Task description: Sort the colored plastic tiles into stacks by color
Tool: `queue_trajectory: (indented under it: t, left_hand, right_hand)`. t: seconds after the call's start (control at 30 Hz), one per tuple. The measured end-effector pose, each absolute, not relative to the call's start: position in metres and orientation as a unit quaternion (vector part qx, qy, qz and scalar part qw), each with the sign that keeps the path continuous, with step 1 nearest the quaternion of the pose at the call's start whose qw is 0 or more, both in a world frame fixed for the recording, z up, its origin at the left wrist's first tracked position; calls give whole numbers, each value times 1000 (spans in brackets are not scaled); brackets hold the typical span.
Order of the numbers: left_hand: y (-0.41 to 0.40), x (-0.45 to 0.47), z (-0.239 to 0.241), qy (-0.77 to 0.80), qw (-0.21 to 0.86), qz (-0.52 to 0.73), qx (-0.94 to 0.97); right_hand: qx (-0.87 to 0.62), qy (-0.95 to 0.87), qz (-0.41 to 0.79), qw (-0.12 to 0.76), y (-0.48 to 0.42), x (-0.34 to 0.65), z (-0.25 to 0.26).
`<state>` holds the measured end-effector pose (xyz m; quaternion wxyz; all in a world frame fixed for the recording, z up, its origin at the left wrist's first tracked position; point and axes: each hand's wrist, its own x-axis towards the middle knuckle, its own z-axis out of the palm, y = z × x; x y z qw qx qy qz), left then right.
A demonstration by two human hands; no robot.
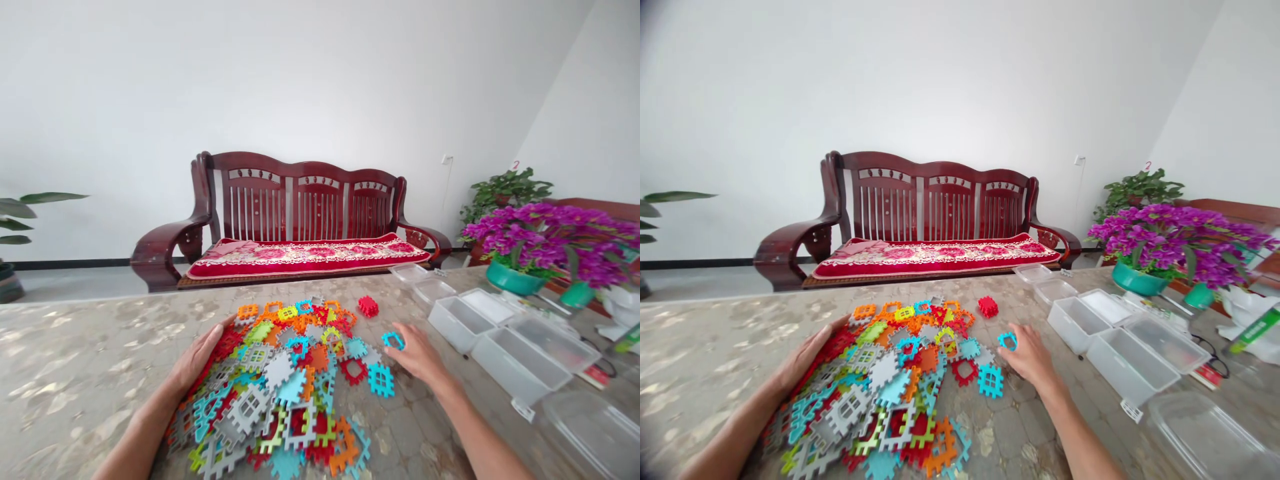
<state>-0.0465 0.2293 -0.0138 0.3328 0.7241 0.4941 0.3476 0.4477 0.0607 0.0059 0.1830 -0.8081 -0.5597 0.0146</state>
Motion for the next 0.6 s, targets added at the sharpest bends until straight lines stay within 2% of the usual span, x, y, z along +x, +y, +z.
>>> queue_trajectory:
  t: [0.3,0.6]
  left_hand:
    - [218,-44,-16,493,336,343,726]
    - [207,-44,-10,496,387,391,671]
  right_hand:
    - [-825,-534,-41,178,98,464,-2]
    - [-819,-524,-43,231,129,473,-7]
